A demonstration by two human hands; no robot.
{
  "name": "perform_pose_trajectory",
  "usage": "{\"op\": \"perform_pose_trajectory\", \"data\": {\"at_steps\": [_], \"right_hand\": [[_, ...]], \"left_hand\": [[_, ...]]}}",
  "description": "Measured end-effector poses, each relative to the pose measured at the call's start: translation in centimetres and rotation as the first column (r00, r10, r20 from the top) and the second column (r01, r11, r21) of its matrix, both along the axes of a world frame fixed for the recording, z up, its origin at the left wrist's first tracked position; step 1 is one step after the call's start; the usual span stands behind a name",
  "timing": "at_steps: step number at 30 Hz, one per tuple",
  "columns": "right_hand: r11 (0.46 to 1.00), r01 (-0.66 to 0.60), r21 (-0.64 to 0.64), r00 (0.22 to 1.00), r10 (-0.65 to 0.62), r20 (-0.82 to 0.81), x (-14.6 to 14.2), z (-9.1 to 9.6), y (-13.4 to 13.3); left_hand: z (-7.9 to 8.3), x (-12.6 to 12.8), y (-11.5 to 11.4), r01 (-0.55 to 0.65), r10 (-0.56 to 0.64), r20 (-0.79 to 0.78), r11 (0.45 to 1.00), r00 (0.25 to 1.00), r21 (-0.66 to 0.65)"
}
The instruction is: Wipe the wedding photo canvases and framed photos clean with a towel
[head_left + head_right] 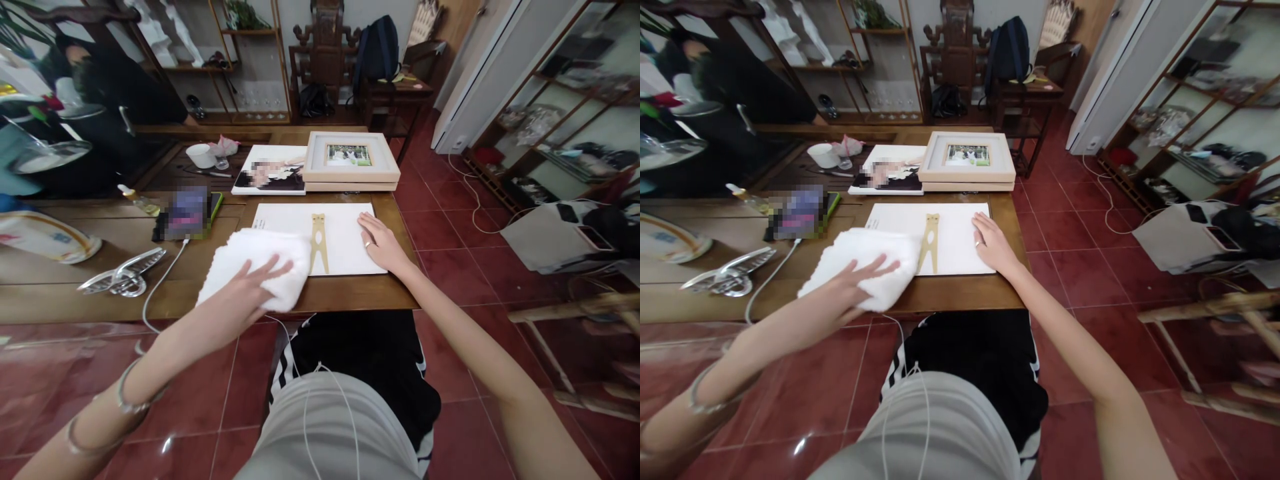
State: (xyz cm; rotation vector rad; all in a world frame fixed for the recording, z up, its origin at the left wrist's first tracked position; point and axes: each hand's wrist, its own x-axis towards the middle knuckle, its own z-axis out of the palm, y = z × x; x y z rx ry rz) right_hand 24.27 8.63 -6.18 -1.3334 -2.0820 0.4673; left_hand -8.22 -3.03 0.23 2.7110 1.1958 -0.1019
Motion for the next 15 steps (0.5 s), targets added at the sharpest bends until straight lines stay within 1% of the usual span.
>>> {"op": "perform_pose_trajectory", "data": {"at_steps": [2, 3, 4, 6, 8, 10, 15], "right_hand": [[1.0, 0.0, -0.002, 1.0, 0.0, 0.004, 0.0, 0.1, 0.0], [1.0, 0.002, -0.003, 1.0, -0.002, 0.007, 0.0, 0.1, -0.1], [1.0, 0.004, -0.005, 1.0, -0.004, 0.009, 0.0, 0.1, -0.1], [1.0, 0.008, -0.009, 1.0, -0.007, 0.007, 0.0, 0.1, 0.0], [1.0, 0.008, -0.01, 1.0, -0.008, 0.001, 0.0, 0.1, 0.0], [1.0, 0.006, -0.008, 1.0, -0.006, -0.002, 0.0, 0.0, 0.0], [1.0, 0.004, -0.001, 1.0, -0.004, 0.009, 0.1, 0.1, 0.0]], "left_hand": [[0.2, 0.5, -1.4, 0.015, -0.015, 0.0, 1.0, 1.0, -0.002], [0.2, 0.8, -1.6, 0.015, -0.015, -0.003, 1.0, 1.0, -0.002], [0.3, 1.0, -1.6, 0.014, -0.015, -0.008, 1.0, 1.0, -0.005], [0.5, 1.2, -0.8, 0.012, -0.012, -0.01, 1.0, 1.0, -0.013], [0.5, 1.3, 0.8, -0.006, 0.005, -0.012, 1.0, 1.0, -0.026], [0.2, 1.2, 3.1, -0.048, 0.048, -0.014, 0.999, 0.999, -0.021], [-1.3, 0.8, 9.2, -0.113, 0.114, -0.015, 0.991, 0.993, 0.075]]}}
